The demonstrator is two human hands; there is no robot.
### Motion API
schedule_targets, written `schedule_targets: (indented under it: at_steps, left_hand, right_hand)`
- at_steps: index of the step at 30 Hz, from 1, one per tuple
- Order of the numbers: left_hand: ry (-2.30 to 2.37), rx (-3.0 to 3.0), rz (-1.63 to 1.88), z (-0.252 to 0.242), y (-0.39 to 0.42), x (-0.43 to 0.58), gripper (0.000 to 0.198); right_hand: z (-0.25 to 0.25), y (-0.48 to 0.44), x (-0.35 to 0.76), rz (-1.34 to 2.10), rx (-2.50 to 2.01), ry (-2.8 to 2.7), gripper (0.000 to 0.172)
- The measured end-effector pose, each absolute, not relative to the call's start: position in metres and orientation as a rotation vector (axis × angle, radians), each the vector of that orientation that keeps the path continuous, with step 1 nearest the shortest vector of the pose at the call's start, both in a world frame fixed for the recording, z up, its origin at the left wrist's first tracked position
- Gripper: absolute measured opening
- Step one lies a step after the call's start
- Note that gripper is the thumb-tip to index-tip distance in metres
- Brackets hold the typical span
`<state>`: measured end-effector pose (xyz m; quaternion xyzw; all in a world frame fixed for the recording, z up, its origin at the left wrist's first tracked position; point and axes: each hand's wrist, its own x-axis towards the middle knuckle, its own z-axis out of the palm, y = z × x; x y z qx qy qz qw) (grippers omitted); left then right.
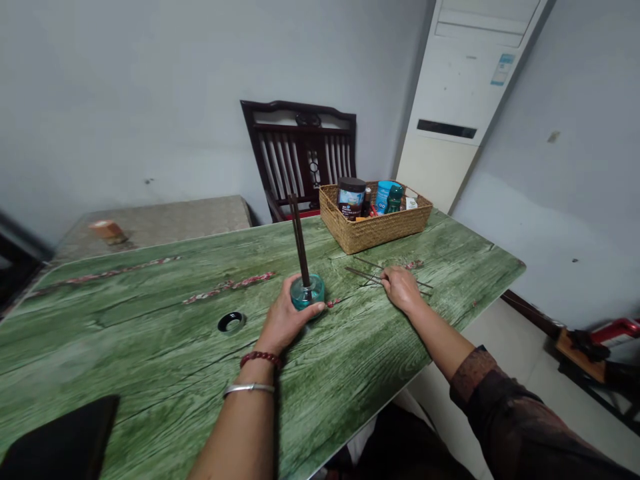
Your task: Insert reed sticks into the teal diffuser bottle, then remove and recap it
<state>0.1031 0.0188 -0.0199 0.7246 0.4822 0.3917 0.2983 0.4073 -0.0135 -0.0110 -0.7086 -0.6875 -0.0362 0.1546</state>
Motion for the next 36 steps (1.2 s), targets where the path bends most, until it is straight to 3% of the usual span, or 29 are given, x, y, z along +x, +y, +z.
schedule_targets:
  at_steps: [11, 18, 22, 28, 32, 36]
  left_hand:
    - [1.256, 1.881, 1.061, -0.017, 0.014, 0.104, 0.08]
    - [1.218, 1.844, 1.103, -0.016, 0.013, 0.106, 0.079]
    - [1.212, 1.847, 1.076, -0.018, 0.013, 0.105, 0.081]
    - [1.221, 1.861, 1.068, -0.019, 0.013, 0.106, 0.083]
    - [1.226, 1.894, 1.078, -0.02, 0.015, 0.106, 0.08]
    - [1.227, 1.913, 1.071, -0.02, 0.015, 0.106, 0.08]
  right_hand:
    - [-0.01, -0.009, 0.409, -0.181, -2.144, -1.949, 0.021]
    - [0.036, -0.018, 0.398, -0.319, -1.751, -1.867, 0.016]
    - [0.076, -0.023, 0.376, -0.143, -1.323, -1.727, 0.012]
    - [0.116, -0.027, 0.317, 0.432, -0.828, -1.42, 0.015]
    - [0.118, -0.019, 0.287, 0.641, -0.701, -1.38, 0.016]
    - [0.109, -0.004, 0.276, 0.633, -0.756, -1.408, 0.018]
